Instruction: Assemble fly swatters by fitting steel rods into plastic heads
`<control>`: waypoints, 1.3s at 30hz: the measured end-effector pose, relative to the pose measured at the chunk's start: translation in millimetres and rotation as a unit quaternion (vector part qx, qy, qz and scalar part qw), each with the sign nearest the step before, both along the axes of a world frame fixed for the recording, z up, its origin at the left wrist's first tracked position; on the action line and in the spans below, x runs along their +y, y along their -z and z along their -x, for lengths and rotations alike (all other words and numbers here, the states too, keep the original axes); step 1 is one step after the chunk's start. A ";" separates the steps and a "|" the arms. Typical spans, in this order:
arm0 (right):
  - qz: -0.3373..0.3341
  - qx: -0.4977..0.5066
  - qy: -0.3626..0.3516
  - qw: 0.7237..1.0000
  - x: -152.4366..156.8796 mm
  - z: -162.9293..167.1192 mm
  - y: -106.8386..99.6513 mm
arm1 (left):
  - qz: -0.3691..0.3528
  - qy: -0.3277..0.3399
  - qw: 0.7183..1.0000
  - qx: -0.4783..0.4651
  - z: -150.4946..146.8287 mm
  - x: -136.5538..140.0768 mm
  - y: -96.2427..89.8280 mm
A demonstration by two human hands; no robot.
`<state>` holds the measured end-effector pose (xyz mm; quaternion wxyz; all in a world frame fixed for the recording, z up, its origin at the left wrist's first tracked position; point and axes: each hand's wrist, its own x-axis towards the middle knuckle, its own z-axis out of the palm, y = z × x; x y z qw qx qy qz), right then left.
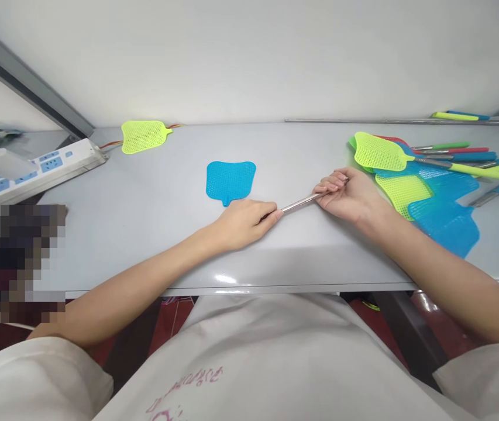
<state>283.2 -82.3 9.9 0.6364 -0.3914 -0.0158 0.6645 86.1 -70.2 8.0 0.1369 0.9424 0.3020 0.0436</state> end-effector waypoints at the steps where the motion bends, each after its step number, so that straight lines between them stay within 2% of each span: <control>1: 0.001 0.001 0.001 1.000 0.0 -0.1 0.0 | 0.000 0.000 1.000 0.000 0.1 0.0 0.1; 18: 0.004 0.011 0.006 1.000 0.2 -1.1 0.2 | 0.010 -0.006 1.000 -0.010 0.2 0.1 1.3; 24: -0.001 -0.013 -0.003 1.000 0.5 -1.6 1.2 | 0.013 -0.007 1.000 -0.005 -0.5 0.0 0.9; 33: 0.008 0.021 0.010 1.000 -0.6 -0.5 -0.1 | 0.012 -0.001 1.000 -0.014 0.3 0.6 2.4; 39: 0.003 -0.005 0.005 1.000 -0.9 -1.0 0.6 | 0.015 -0.004 1.000 -0.009 -0.3 0.0 2.1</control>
